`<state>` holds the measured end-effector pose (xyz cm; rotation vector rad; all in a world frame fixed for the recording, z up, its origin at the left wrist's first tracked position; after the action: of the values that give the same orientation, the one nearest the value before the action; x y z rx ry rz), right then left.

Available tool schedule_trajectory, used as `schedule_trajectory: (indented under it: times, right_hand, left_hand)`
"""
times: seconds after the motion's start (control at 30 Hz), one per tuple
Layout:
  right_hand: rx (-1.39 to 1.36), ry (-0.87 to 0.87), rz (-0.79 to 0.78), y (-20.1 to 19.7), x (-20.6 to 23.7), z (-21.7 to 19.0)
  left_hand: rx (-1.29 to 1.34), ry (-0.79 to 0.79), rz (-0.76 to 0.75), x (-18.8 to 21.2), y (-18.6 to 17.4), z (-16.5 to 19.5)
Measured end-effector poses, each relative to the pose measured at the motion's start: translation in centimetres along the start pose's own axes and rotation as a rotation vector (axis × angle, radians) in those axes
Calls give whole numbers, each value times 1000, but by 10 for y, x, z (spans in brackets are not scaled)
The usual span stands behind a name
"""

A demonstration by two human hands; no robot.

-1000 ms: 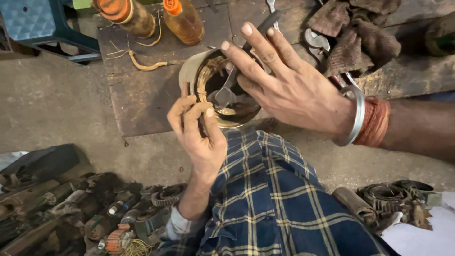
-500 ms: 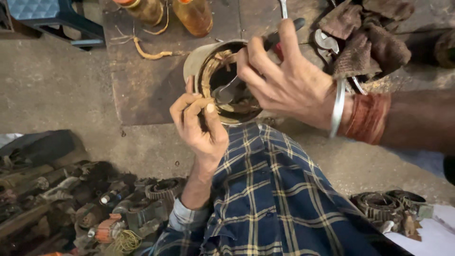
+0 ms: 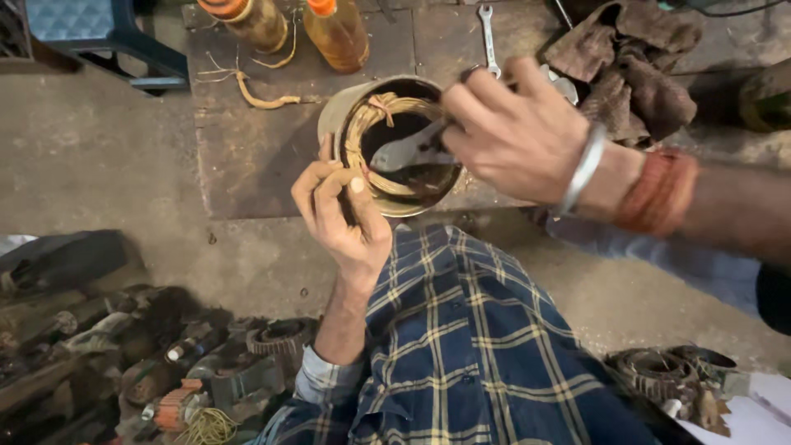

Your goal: The person uses pliers and a screwdriver to manipulate and adjust copper windings inside a cylindrical metal component on a workbench. They repeatedly pull, cut, and reposition the wires while occasionally using a cloth to wipe the component.

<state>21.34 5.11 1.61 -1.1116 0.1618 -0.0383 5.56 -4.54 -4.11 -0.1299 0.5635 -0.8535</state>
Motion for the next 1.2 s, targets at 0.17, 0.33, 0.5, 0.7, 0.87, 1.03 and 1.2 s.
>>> schedule_trajectory:
  times: [0.17, 0.33, 0.5, 0.7, 0.87, 1.03, 1.2]
  right_hand:
    - [11, 165, 34, 1, 42, 14]
    - [293, 114, -44, 10, 55, 12]
    - [188, 106, -80, 18, 33, -4]
    - [122, 12, -183, 13, 17, -7]
    - [159, 26, -193, 3, 2, 1]
    - [170, -13, -172, -18, -12, 1]
    - [410, -202, -347, -15, -22, -5]
  left_hand:
    - [85, 62, -71, -3, 3, -4]
    - [158, -6, -106, -4, 6, -8]
    - [194, -47, -153, -1, 12, -7]
    - [278, -49, -117, 0, 15, -5]
    - [246, -36, -134, -3, 14, 0]
    - [263, -20, -112, -6, 12, 4]
    - [330, -13, -87, -5, 11, 1]
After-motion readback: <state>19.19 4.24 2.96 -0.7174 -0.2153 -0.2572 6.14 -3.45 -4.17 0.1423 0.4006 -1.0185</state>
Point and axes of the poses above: each hand's wrist, its own x-axis away from the middle knuckle, its own y-axis out of the palm, z = x × y, the point moved 7 cm from there along -x, towards the middle knuckle, and after that the axes turned 11 degrees about -y, right-handed, at the moved point
